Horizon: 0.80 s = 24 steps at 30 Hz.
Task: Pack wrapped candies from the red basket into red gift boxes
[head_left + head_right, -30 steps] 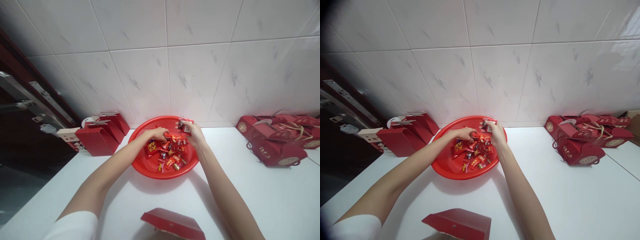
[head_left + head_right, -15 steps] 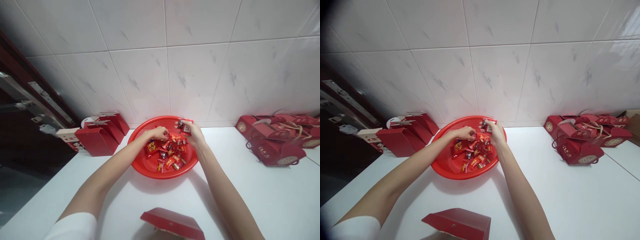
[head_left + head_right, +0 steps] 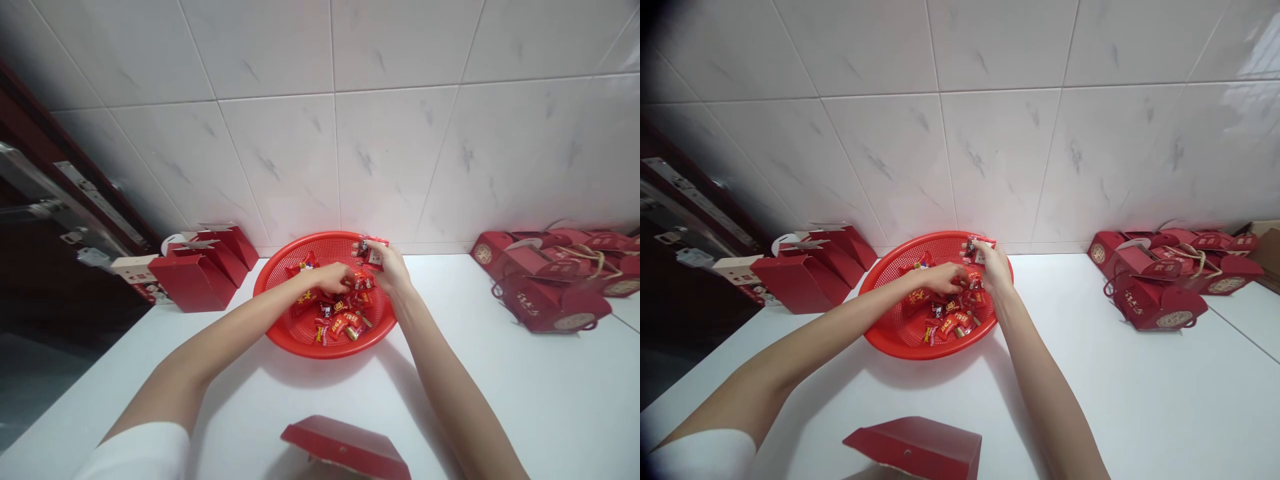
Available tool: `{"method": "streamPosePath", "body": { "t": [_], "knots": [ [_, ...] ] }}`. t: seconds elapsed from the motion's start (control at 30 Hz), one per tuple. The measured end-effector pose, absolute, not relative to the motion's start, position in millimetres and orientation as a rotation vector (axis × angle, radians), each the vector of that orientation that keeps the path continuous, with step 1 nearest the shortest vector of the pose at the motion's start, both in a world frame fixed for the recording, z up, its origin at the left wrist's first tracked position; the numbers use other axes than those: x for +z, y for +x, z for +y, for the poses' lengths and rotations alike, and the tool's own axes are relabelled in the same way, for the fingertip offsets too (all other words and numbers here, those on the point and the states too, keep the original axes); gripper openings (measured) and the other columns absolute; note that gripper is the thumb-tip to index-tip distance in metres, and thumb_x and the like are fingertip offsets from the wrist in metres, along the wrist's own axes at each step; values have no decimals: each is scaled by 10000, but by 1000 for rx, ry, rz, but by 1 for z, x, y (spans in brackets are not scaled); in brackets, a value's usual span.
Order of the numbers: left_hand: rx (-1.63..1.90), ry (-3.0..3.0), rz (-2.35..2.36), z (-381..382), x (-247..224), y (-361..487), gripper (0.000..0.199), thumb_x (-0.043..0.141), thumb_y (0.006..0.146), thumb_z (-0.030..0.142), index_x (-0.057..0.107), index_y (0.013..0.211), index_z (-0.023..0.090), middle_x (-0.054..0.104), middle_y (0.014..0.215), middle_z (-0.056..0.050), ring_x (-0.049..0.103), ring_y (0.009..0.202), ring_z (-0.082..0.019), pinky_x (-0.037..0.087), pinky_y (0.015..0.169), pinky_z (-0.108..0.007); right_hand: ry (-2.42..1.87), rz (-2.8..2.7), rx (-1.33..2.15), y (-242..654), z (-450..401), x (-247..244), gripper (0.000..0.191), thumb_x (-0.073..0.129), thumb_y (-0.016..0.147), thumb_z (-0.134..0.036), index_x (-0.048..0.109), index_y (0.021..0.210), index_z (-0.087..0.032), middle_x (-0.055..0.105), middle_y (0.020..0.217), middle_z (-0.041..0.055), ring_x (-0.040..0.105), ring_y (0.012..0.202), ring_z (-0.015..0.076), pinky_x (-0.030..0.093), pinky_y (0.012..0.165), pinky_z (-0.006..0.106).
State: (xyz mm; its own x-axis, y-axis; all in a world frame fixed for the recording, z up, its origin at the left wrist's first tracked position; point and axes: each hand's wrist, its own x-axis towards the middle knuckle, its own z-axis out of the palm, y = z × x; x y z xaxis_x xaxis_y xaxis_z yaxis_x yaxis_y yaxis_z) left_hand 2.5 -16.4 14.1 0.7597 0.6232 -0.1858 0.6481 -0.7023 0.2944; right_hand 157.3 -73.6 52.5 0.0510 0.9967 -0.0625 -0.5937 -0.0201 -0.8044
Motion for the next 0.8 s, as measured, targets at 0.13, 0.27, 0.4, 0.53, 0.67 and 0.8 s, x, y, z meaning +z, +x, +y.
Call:
{"method": "streamPosePath", "body": {
  "t": [0.13,0.27,0.4,0.53,0.67,0.8],
  "knots": [
    [-220,2570,1036,-15,21,-2,273,571,779,99,757,964,173,766,946,-38,679,839,-181,488,732,-223,-800,-645,1429,156,-76,55,189,574,822,-66,679,695,-158,742,641,19,685,567,139,532,527,212],
    [-349,2550,1082,-16,25,-1,197,648,707,128,749,873,157,745,829,-23,653,746,-176,455,624,-224,-806,-636,1429,156,-75,55,176,572,821,-64,686,719,-151,744,641,17,685,554,136,535,516,208],
    [-310,2459,1129,-17,30,-2,181,706,694,169,740,872,161,739,817,-11,650,745,-168,449,621,-214,-799,-645,1432,157,-74,53,147,599,805,-68,682,724,-159,750,652,18,687,552,135,528,508,202],
    [-92,2312,1088,-13,38,-12,146,689,745,205,731,877,157,739,815,-10,651,746,-150,461,647,-201,-806,-638,1426,157,-74,54,155,588,813,-65,682,726,-152,754,664,28,692,566,139,534,521,213],
    [165,2256,1024,-4,44,-24,162,687,763,270,713,853,138,723,807,-25,628,724,-153,460,646,-225,-821,-633,1424,157,-74,55,155,593,813,-69,680,714,-151,756,670,28,688,563,138,543,539,219],
    [432,2139,952,0,48,-31,212,680,769,314,708,877,134,725,868,-54,649,777,-180,505,723,-285,-804,-622,1430,157,-73,54,106,623,787,-86,685,727,-147,754,675,30,685,565,142,542,535,226]
  ]
}}
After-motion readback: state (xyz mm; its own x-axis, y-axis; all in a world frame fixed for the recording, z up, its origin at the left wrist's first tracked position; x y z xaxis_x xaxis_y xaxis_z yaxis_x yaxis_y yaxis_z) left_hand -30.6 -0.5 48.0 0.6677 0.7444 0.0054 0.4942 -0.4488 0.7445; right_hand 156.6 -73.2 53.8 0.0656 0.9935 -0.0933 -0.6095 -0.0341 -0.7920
